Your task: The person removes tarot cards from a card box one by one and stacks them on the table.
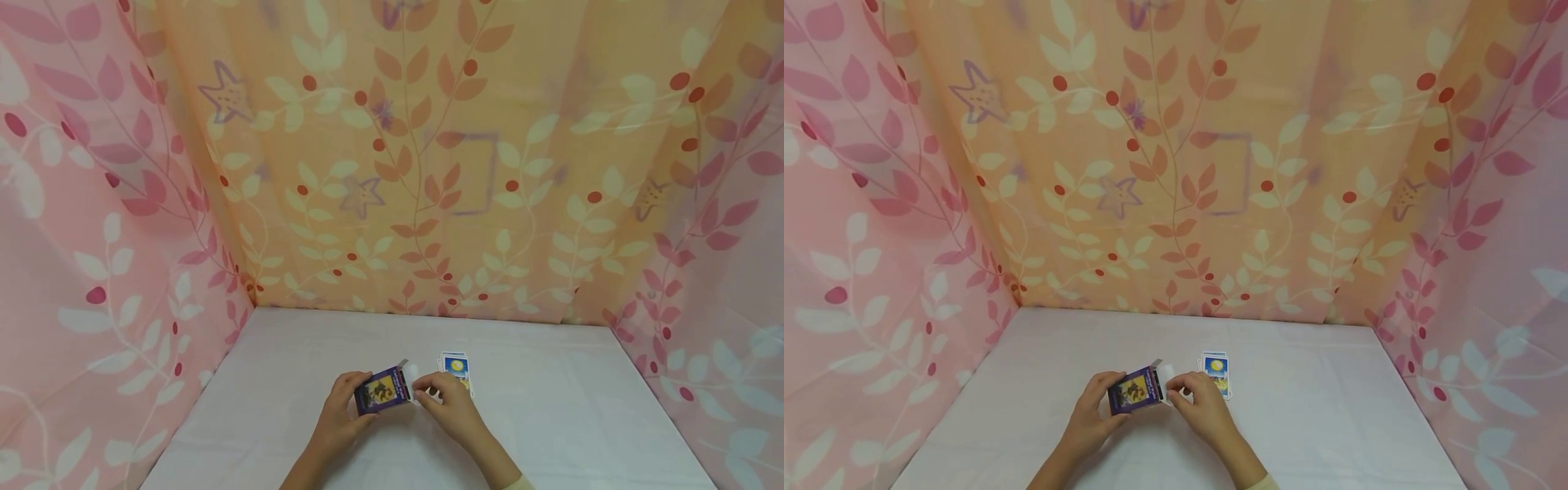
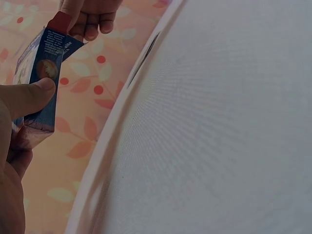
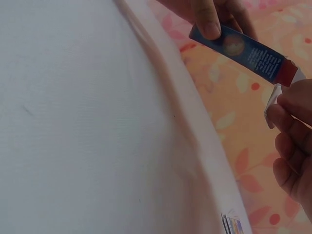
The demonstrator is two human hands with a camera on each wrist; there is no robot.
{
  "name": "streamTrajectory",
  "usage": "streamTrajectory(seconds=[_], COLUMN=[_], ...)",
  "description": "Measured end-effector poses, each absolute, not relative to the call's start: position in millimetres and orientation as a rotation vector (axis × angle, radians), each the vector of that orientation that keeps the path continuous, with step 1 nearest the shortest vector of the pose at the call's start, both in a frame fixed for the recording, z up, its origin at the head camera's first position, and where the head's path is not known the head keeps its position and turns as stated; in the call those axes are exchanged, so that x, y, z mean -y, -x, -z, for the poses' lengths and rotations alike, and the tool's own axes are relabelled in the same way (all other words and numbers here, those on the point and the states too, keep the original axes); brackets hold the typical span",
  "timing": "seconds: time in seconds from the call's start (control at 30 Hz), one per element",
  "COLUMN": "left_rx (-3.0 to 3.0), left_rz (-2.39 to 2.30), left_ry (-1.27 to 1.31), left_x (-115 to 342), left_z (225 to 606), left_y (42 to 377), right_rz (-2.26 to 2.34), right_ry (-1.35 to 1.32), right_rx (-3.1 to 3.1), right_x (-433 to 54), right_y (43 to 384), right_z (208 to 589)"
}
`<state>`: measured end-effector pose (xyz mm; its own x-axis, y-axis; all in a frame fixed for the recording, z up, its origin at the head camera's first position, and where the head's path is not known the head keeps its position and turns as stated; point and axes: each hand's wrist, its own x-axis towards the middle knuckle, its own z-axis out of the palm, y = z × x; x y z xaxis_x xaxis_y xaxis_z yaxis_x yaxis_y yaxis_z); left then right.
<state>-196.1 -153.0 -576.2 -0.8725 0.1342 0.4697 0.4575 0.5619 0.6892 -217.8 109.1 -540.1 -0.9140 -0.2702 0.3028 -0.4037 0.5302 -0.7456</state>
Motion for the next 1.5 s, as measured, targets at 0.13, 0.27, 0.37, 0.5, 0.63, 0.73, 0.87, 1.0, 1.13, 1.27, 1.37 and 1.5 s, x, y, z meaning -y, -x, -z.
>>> streamTrajectory(seconds=[0.13,0.27,0.37,0.5,0.63,0.73,0.87,1.0,1.13,1.27,1.37,1.5], left_rx=[2.436,2.425,2.413,2.393,2.387,2.394,2.401,2.398,2.386,2.394,2.41,2.423], left_rz=[1.253,1.273,1.284,1.277,1.267,1.259,1.262,1.254,1.231,1.22,1.225,1.228], left_ry=[0.473,0.481,0.488,0.509,0.519,0.516,0.519,0.535,0.546,0.535,0.52,0.511], left_x=[151.8,151.3,151.2,151.2,150.9,150.4,149.9,150.0,150.6,150.9,151.0,151.3], left_z=[576.6,577.1,577.1,577.3,577.4,577.0,576.8,577.0,577.3,576.5,575.7,575.7], left_y=[196.1,196.6,196.6,196.6,196.7,196.7,196.8,196.7,196.5,196.2,196.2,196.6], right_rz=[-1.323,-1.308,-1.306,-1.316,-1.332,-1.338,-1.333,-1.327,-1.332,-1.325,-1.322,-1.336], right_ry=[-0.584,-0.598,-0.599,-0.57,-0.54,-0.524,-0.502,-0.488,-0.491,-0.493,-0.488,-0.468], right_rx=[2.608,2.578,2.564,2.581,2.604,2.618,2.629,2.641,2.642,2.627,2.624,2.624], right_x=[-107.8,-106.4,-105.3,-103.7,-102.2,-101.7,-101.6,-101.9,-102.3,-103.2,-104.2,-105.8], right_y=[218.2,218.5,218.5,218.2,218.0,218.1,218.3,219.0,219.4,219.0,219.2,220.0], right_z=[542.0,543.9,544.8,545.7,546.2,546.8,548.3,549.0,547.9,546.2,545.7,545.5])
